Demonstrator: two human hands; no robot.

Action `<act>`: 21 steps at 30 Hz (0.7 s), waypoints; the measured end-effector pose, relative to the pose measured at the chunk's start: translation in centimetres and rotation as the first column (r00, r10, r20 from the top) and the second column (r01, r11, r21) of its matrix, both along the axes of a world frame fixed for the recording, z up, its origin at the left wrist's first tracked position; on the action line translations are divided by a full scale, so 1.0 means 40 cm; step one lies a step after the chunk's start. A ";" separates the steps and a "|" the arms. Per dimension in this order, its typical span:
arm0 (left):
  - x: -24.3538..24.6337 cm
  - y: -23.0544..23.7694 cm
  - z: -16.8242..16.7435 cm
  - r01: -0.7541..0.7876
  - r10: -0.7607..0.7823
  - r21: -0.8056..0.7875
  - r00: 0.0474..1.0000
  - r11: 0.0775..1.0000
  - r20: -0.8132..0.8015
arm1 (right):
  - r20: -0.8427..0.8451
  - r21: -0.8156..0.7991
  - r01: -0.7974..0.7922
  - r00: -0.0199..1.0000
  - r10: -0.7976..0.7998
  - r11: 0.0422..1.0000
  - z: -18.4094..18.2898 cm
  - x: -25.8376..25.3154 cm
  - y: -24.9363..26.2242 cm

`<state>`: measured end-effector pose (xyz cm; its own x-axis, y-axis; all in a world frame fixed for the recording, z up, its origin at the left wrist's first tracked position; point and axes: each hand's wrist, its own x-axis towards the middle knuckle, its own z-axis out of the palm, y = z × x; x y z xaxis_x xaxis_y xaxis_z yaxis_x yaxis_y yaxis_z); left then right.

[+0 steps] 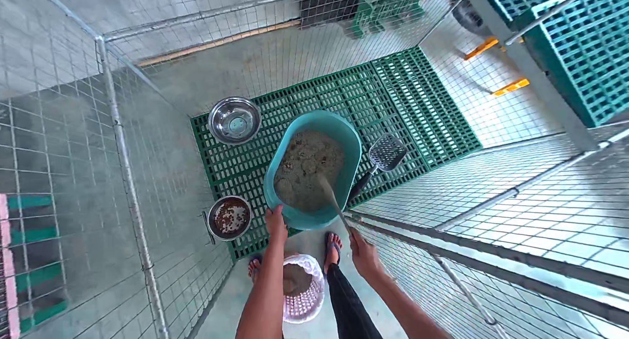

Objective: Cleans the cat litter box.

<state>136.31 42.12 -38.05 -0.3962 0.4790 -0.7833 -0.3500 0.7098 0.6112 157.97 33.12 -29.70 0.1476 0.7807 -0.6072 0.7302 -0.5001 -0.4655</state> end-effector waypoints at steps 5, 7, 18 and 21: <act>0.032 0.070 0.229 -0.099 0.167 0.293 0.962 0.951 -0.215 | -0.120 0.250 0.404 0.915 -0.386 0.880 0.012 -0.042 0.058; 0.018 0.087 0.265 -0.184 0.277 0.367 0.935 0.912 -0.220 | -0.172 0.192 0.533 0.845 -0.507 0.824 -0.016 -0.052 0.115; 0.075 0.066 0.273 -0.261 0.303 0.313 0.948 0.913 -0.093 | 0.041 -0.190 0.459 0.887 -0.460 0.868 -0.232 -0.083 0.292; 0.075 0.008 0.256 -0.242 0.252 0.226 0.968 0.944 -0.016 | 0.196 -0.227 0.377 0.921 -0.337 0.898 -0.224 -0.075 0.314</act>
<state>139.32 42.46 -27.81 -0.5558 0.5202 -0.6485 -0.4667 0.4503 0.7612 154.97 45.69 -38.67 0.4910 0.4789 -0.7277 0.5298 -0.8272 -0.1870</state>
